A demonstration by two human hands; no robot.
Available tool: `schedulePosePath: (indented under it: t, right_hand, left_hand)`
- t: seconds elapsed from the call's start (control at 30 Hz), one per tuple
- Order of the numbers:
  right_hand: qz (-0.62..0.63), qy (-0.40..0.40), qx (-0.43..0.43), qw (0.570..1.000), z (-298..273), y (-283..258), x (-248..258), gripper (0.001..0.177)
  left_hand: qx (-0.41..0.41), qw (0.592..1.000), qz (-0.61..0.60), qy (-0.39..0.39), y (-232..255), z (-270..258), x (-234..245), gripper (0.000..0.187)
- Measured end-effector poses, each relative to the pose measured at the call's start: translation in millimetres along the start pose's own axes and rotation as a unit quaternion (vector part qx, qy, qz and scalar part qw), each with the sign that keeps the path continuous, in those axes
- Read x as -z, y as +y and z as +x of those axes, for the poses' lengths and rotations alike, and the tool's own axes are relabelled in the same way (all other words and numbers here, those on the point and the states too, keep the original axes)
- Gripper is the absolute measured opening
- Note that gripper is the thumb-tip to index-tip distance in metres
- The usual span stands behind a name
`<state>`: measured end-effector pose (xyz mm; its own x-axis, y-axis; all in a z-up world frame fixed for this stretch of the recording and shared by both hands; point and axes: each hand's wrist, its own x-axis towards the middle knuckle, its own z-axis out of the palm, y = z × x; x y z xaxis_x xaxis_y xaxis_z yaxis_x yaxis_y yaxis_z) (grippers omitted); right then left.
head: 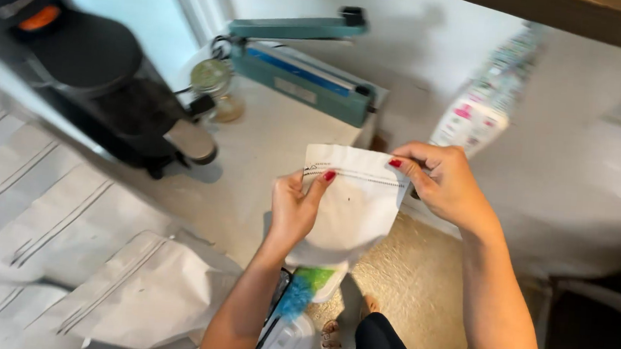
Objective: Sealing coffee bags using an impulse sealer and organizing them on a table
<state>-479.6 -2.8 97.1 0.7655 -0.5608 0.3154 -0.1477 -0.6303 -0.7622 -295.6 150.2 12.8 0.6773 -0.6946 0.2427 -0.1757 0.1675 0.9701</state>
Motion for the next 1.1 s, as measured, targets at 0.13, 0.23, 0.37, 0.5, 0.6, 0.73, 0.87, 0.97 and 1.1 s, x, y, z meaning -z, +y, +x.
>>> schedulePosePath:
  t: [0.13,0.23,0.37,0.5,0.6,0.73,0.87,0.97,1.1]
  right_hand:
    - [0.013,0.029,-0.091,0.995,-73.9,-9.4,42.2,0.015]
    - [0.038,0.071,-0.191,0.978,-143.5,-7.1,68.1,0.019]
    - [-0.065,0.12,-0.24,0.961,-251.9,-25.4,90.4,0.009]
    - [-0.234,0.139,-0.232,0.934,-352.8,-52.0,59.0,0.016]
    - [-0.312,0.234,-0.243,0.888,-426.3,-74.3,19.8,0.022]
    - [-0.4,0.335,-0.305,0.797,-523.2,-127.4,-13.6,0.021]
    - [-0.21,0.332,-0.538,0.746,-641.8,-197.1,-35.3,0.016]
    - [-0.117,0.395,-0.61,0.677,-713.3,-243.0,-58.9,0.015]
    - [-0.16,0.535,-0.589,0.584,-771.9,-283.7,-92.7,0.01]
  left_hand:
    - [0.118,0.984,-0.093,-0.095,24.6,-40.4,-58.9,0.028]
    - [0.191,0.956,-0.116,-0.189,11.8,-78.6,-96.9,0.03]
    - [0.062,0.935,0.029,-0.349,-2.2,-143.4,-140.7,0.037]
    - [-0.152,0.82,0.083,-0.545,31.8,-213.8,-172.4,0.026]
    - [-0.185,0.773,0.025,-0.606,22.2,-272.9,-185.6,0.035]
    - [-0.131,0.684,-0.052,-0.716,41.8,-356.6,-196.3,0.027]
    - [0.032,0.643,-0.101,-0.758,34.9,-456.7,-201.4,0.019]
    - [0.138,0.585,-0.109,-0.792,41.2,-530.0,-207.4,0.017]
    - [0.131,0.475,-0.07,-0.867,33.3,-629.2,-212.6,0.03]
